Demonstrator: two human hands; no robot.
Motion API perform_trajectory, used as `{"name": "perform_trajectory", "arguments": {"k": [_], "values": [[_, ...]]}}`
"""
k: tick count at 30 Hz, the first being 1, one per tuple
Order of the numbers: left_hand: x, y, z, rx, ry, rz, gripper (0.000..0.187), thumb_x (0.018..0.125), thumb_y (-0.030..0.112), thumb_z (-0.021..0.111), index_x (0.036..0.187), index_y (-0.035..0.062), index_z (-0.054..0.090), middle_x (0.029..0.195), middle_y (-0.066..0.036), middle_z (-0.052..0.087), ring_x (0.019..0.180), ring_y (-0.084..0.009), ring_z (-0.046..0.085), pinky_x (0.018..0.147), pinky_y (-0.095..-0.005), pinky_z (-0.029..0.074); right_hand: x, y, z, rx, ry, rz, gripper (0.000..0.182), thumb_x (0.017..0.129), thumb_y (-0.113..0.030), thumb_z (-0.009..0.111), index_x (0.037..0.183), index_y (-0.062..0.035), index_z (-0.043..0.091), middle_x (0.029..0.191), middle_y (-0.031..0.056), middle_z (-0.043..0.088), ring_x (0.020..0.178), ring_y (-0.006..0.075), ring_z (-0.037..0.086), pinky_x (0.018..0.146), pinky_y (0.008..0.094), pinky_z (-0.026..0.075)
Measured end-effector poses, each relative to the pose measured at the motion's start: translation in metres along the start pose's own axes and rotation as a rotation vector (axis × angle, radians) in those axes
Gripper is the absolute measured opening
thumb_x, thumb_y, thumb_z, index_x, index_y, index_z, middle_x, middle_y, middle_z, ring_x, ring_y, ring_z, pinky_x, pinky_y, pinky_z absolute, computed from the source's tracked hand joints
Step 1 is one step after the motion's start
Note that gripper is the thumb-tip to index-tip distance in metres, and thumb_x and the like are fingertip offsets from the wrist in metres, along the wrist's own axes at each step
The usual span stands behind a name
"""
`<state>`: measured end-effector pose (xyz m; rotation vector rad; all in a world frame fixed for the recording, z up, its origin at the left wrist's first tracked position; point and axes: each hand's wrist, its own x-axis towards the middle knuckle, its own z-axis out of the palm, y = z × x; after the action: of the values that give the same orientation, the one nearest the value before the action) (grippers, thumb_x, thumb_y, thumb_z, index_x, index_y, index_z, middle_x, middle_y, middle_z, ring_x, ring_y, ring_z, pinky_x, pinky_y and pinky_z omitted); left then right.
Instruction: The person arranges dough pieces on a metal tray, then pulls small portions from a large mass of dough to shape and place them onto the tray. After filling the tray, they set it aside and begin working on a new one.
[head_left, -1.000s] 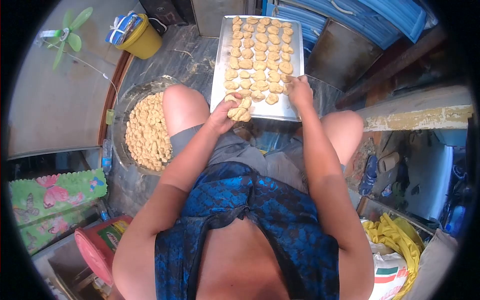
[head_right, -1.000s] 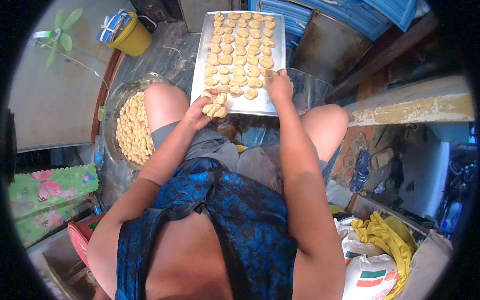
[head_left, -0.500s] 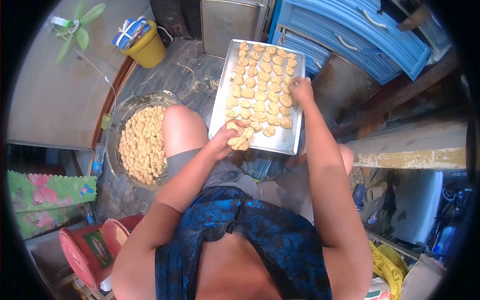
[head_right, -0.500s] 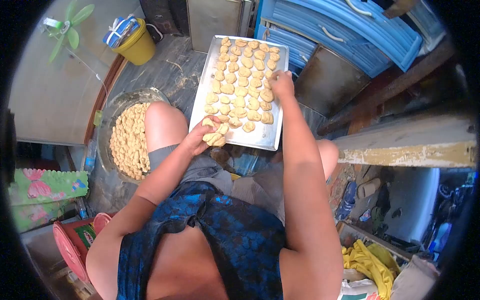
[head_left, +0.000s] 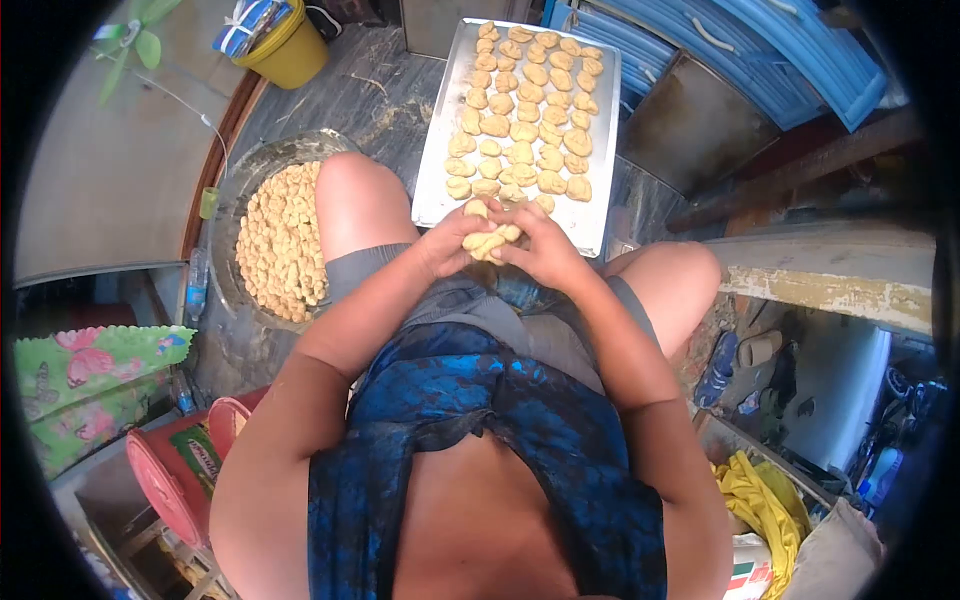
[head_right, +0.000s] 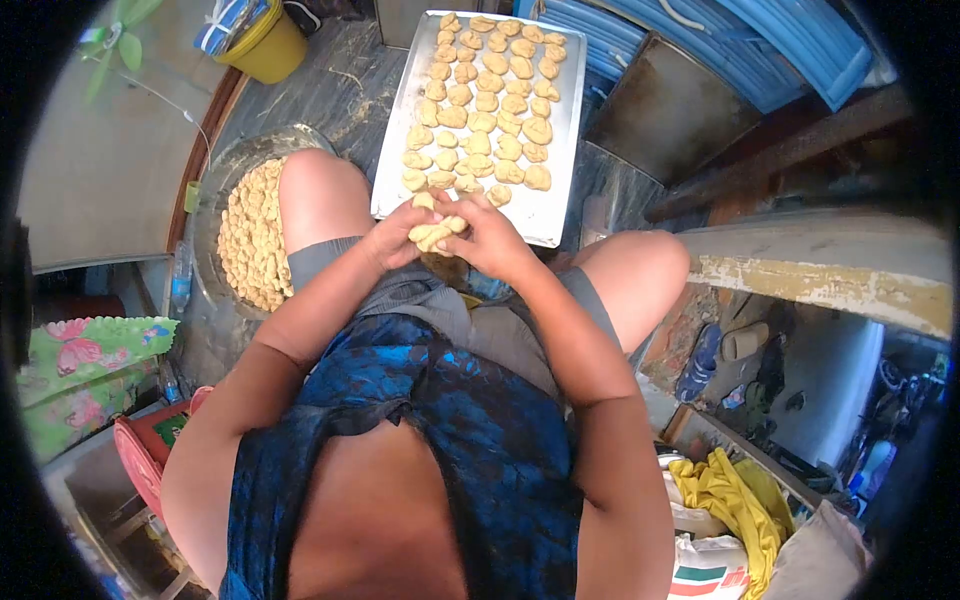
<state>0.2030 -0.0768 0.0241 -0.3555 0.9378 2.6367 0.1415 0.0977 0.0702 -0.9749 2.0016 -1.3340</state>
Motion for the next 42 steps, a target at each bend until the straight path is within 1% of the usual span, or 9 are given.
{"name": "perform_trajectory", "arguments": {"k": [3,6,8,12,16,20,28,31,42], "values": [[-0.009,-0.007,0.017,-0.061,-0.030,-0.096,0.032,0.080,0.006,0.054,0.110,0.0060,0.045,0.107,-0.014,0.054,0.097,-0.0246,0.059,0.079,-0.0380,0.054,-0.008,0.009,-0.006,0.254,0.008,0.085,0.044,0.075,-0.012,0.069,0.116,-0.0030,0.055,0.101,0.0112,0.060,0.087,0.0194,0.059,0.077,0.0310,0.049],[-0.006,-0.017,0.008,-0.147,-0.103,-0.066,0.029,0.081,0.008,0.057,0.108,0.0076,0.047,0.105,-0.013,0.056,0.090,-0.0253,0.059,0.076,-0.0403,0.051,-0.008,0.013,-0.018,0.131,0.062,0.118,0.030,0.075,-0.013,0.071,0.101,-0.0012,0.062,0.088,0.0081,0.063,0.076,0.0146,0.058,0.070,0.0277,0.047],[0.000,-0.021,-0.006,-0.128,-0.054,-0.034,0.029,0.079,0.008,0.057,0.107,0.0087,0.048,0.099,-0.013,0.057,0.085,-0.0257,0.059,0.076,-0.0386,0.050,-0.003,0.048,-0.018,0.163,0.306,-0.069,0.021,0.075,-0.007,0.066,0.096,-0.0039,0.064,0.091,0.0062,0.058,0.074,0.0145,0.056,0.070,0.0259,0.045],[-0.005,-0.013,-0.013,-0.173,-0.001,-0.087,0.026,0.078,0.008,0.056,0.104,0.0083,0.051,0.100,-0.013,0.058,0.086,-0.0248,0.058,0.079,-0.0391,0.050,-0.001,0.053,-0.040,0.046,0.716,0.221,0.020,0.072,-0.006,0.066,0.091,-0.0015,0.062,0.085,0.0098,0.062,0.068,0.0176,0.061,0.062,0.0298,0.048],[0.003,-0.013,-0.018,-0.120,0.002,-0.091,0.026,0.079,0.011,0.055,0.105,0.0088,0.051,0.101,-0.014,0.058,0.084,-0.0240,0.058,0.077,-0.0392,0.050,-0.004,0.070,-0.043,-0.523,0.621,0.312,0.022,0.069,-0.017,0.070,0.086,-0.0029,0.065,0.089,0.0157,0.063,0.079,0.0289,0.062,0.071,0.0387,0.048],[0.009,-0.013,-0.006,-0.077,-0.007,-0.080,0.029,0.080,0.013,0.056,0.107,0.0082,0.049,0.101,-0.014,0.057,0.086,-0.0230,0.058,0.076,-0.0361,0.050,0.005,0.080,-0.034,-0.742,0.525,0.270,0.020,0.068,-0.022,0.070,0.082,-0.0076,0.069,0.088,0.0119,0.061,0.090,0.0284,0.058,0.079,0.0380,0.046],[0.002,-0.007,0.005,0.020,0.059,-0.021,0.029,0.078,0.015,0.058,0.105,0.0076,0.048,0.101,-0.013,0.056,0.090,-0.0208,0.056,0.077,-0.0324,0.048,0.069,0.069,-0.121,-0.609,0.623,0.116,0.018,0.080,-0.024,0.060,0.087,-0.0084,0.065,0.088,0.0173,0.059,0.085,0.0337,0.058,0.075,0.0396,0.047],[-0.001,-0.003,0.019,0.051,0.071,-0.004,0.030,0.077,0.014,0.059,0.103,0.0074,0.048,0.097,-0.012,0.056,0.082,-0.0202,0.057,0.073,-0.0328,0.050,0.124,0.078,-0.169,-0.666,0.684,0.129,0.025,0.078,-0.020,0.061,0.101,-0.0124,0.065,0.098,0.0159,0.061,0.092,0.0325,0.059,0.081,0.0388,0.047],[-0.016,0.028,0.030,-0.096,0.145,0.085,0.027,0.075,0.006,0.061,0.100,0.0062,0.050,0.097,-0.012,0.055,0.077,-0.0193,0.059,0.069,-0.0327,0.052,0.236,0.139,-0.217,-0.735,0.674,0.222,0.039,0.074,-0.030,0.065,0.108,-0.0104,0.063,0.097,0.0142,0.064,0.091,0.0285,0.060,0.079,0.0369,0.046]]}}
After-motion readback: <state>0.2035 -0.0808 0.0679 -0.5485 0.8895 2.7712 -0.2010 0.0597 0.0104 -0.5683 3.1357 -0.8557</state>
